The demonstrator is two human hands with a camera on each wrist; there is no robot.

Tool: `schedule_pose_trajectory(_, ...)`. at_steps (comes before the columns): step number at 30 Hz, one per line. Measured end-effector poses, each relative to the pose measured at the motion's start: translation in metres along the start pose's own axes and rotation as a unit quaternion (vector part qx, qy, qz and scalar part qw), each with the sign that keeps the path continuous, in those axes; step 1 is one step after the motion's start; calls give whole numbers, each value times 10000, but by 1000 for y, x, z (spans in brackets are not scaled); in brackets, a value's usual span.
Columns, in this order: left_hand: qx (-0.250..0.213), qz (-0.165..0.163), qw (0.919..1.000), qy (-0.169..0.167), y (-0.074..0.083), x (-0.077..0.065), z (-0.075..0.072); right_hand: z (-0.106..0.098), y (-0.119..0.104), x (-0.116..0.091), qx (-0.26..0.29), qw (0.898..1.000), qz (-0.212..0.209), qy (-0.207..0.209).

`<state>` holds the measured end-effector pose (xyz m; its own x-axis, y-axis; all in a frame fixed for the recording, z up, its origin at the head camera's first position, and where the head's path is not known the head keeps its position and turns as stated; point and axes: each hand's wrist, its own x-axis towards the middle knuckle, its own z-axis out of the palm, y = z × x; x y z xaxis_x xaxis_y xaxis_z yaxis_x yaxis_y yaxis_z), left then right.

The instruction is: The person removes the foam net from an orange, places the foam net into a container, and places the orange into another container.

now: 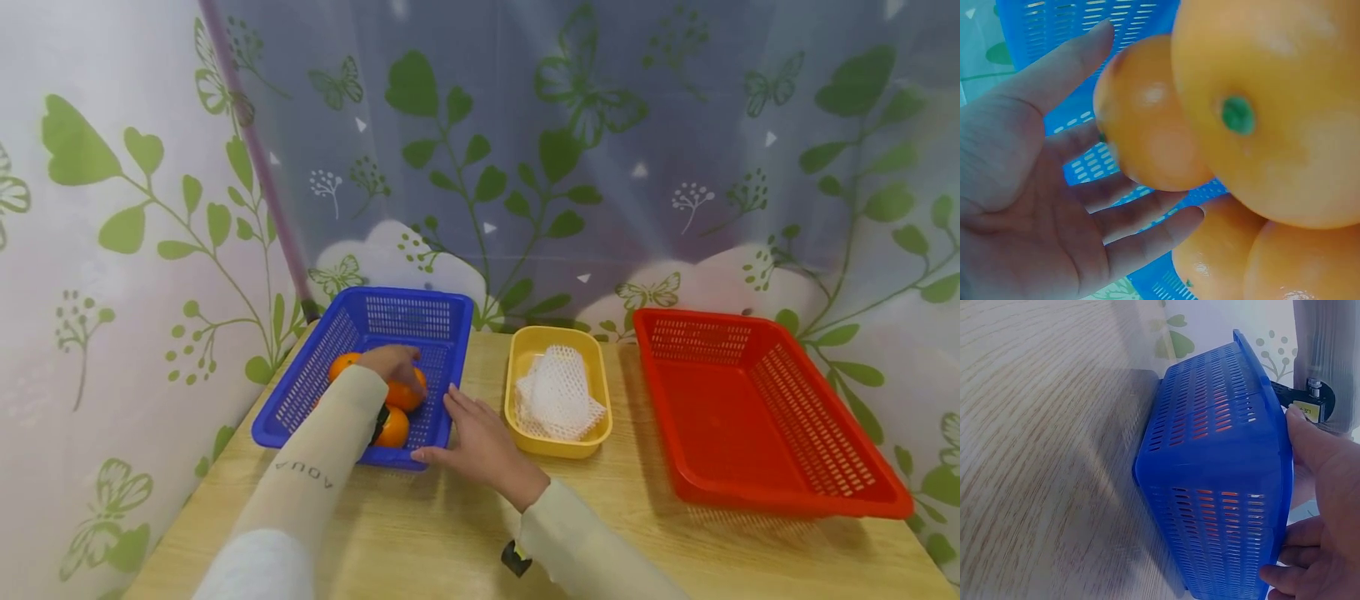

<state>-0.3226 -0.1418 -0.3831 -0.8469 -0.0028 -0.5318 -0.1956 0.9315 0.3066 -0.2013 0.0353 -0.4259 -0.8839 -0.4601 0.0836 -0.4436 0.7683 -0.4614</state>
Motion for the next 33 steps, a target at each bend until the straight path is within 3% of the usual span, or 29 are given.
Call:
schedule_pose_trajectory(4,16,145,9999,88,0,-1,-3,0,1,3,-52,10000,-52,19)
schedule_pose_trajectory(9,447,641,9965,285,5,0,-4,-2,4,4,-61,10000,-28,24)
schedule_pose_trajectory(15,610,1125,9909,417,18,1,-5,-5,10,2,-175,9998,-37,95)
schedule_pose_trajectory(23,650,1248,9870,771,28,-2,-11,-6,13,3,-237,9996,-103,106)
schedule_pose_trajectory(33,506,1385,9846,944,20,-10,-4,-4,30,-1,-97,9988,-365,318)
